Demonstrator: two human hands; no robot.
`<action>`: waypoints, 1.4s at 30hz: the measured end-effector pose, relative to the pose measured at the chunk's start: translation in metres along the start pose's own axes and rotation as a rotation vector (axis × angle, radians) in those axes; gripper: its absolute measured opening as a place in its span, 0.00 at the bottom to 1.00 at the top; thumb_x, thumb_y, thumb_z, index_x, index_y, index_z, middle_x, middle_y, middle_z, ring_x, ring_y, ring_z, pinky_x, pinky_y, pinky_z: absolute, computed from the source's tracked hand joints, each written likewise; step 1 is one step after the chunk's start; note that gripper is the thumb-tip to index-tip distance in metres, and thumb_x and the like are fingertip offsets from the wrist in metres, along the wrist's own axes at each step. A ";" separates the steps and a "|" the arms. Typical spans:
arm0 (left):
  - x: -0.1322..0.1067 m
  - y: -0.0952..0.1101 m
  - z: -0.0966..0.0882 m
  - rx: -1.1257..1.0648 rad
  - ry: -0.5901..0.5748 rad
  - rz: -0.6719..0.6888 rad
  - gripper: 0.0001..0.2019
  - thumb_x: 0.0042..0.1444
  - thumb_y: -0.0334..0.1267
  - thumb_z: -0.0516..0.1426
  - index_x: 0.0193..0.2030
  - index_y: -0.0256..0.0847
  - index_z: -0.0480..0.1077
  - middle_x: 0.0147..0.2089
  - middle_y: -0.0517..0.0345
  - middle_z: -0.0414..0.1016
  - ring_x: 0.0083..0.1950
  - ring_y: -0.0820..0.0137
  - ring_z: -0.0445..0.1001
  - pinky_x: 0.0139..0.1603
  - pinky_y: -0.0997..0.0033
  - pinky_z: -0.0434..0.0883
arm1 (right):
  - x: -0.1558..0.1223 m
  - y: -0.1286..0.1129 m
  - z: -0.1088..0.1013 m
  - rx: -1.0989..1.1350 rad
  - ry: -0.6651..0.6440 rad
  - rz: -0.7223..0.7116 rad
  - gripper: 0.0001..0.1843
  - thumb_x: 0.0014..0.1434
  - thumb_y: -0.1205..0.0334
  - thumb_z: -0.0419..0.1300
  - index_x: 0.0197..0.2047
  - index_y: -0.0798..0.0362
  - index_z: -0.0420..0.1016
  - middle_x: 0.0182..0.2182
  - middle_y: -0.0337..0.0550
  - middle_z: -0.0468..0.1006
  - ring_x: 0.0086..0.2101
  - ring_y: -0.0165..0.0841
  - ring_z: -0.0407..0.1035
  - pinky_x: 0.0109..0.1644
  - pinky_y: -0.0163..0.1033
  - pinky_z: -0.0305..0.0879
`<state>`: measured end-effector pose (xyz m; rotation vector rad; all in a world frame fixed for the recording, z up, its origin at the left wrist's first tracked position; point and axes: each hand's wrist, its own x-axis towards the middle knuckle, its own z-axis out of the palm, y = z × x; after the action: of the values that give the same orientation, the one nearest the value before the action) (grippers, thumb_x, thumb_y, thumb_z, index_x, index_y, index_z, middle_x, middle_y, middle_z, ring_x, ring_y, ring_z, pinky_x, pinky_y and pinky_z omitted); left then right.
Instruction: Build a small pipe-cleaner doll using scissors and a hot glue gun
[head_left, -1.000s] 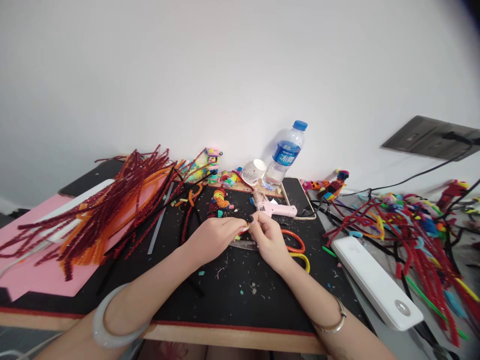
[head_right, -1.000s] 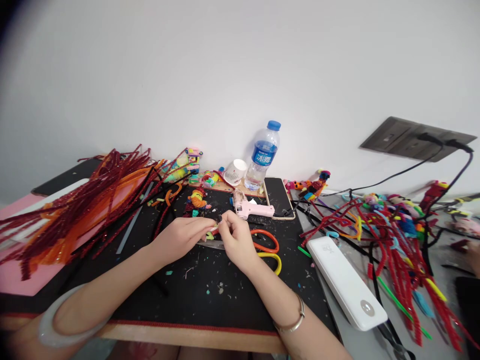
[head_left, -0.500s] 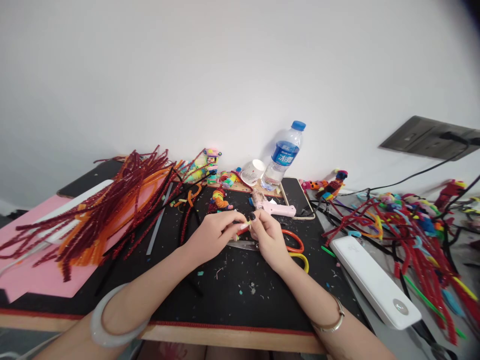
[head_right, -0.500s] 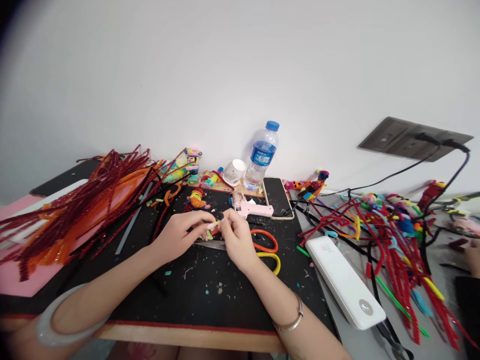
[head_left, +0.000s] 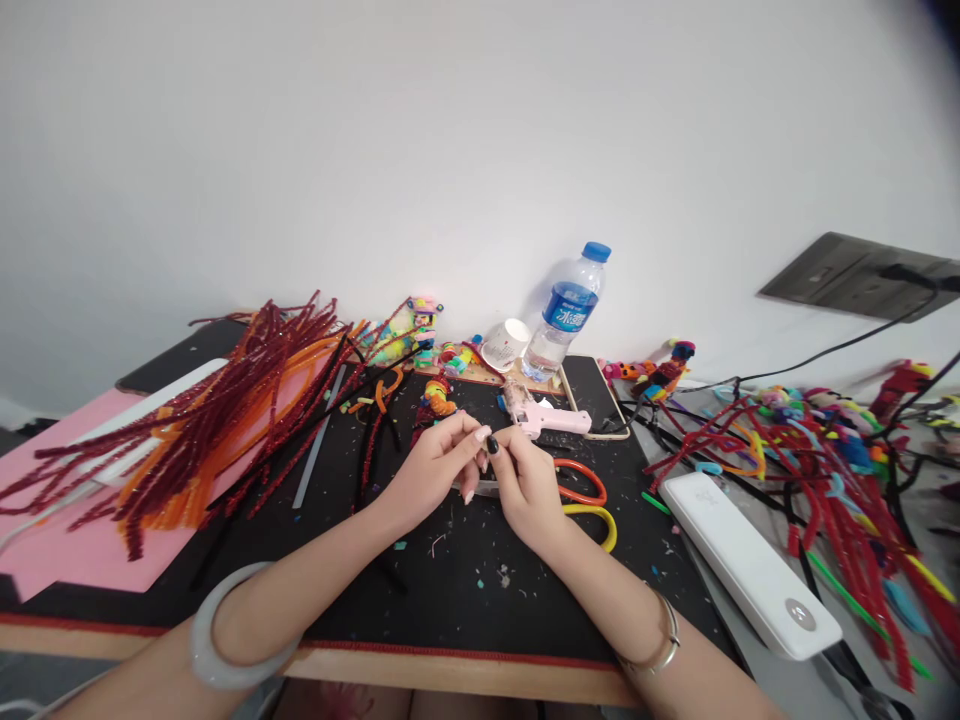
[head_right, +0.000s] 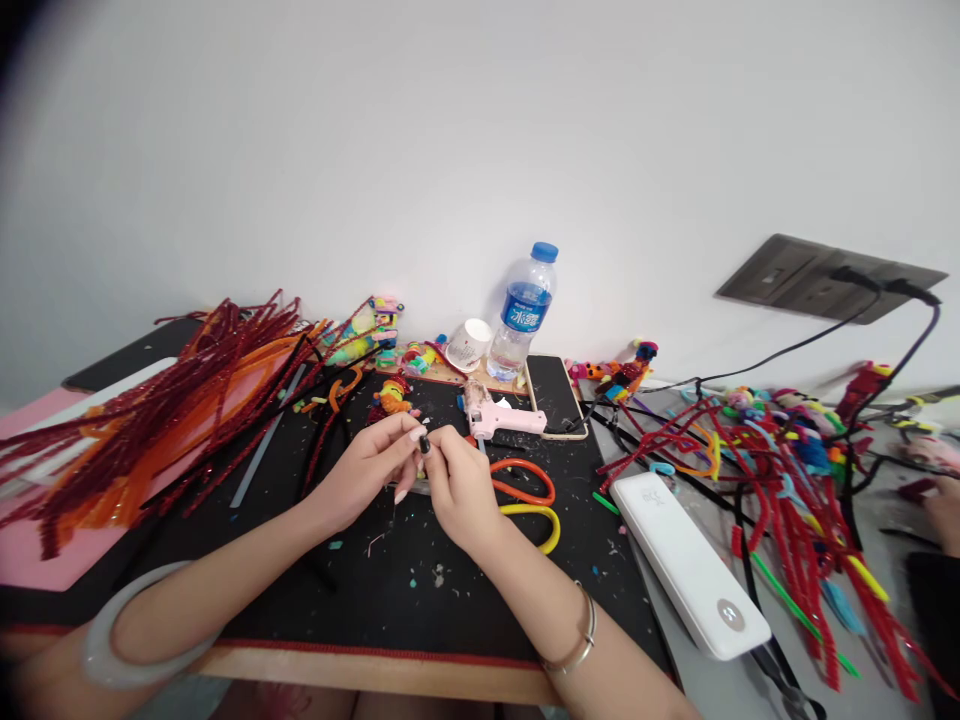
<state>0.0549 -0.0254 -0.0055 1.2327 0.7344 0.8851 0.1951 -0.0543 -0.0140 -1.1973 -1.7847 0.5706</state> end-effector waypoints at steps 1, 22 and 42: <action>0.000 0.000 0.000 -0.022 0.016 -0.008 0.13 0.58 0.46 0.53 0.30 0.38 0.60 0.20 0.69 0.62 0.15 0.81 0.61 0.18 0.80 0.59 | 0.000 0.000 0.000 -0.028 -0.010 -0.021 0.09 0.64 0.64 0.46 0.32 0.52 0.63 0.26 0.38 0.68 0.26 0.29 0.62 0.32 0.34 0.58; -0.002 -0.002 -0.008 -0.206 -0.262 -0.150 0.16 0.57 0.47 0.55 0.27 0.38 0.58 0.20 0.68 0.61 0.14 0.84 0.56 0.15 0.83 0.52 | 0.004 0.007 -0.002 0.158 -0.058 0.070 0.09 0.62 0.59 0.50 0.30 0.51 0.57 0.23 0.34 0.63 0.23 0.27 0.58 0.27 0.33 0.54; -0.001 -0.003 -0.006 -0.047 -0.079 -0.035 0.18 0.55 0.48 0.56 0.25 0.39 0.55 0.17 0.72 0.49 0.17 0.83 0.48 0.18 0.82 0.46 | 0.005 0.005 -0.009 -0.126 -0.104 -0.157 0.08 0.63 0.64 0.48 0.35 0.51 0.66 0.28 0.41 0.71 0.27 0.30 0.63 0.33 0.34 0.59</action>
<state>0.0500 -0.0234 -0.0092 1.2027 0.6672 0.8162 0.2041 -0.0484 -0.0112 -1.1158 -2.0075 0.4414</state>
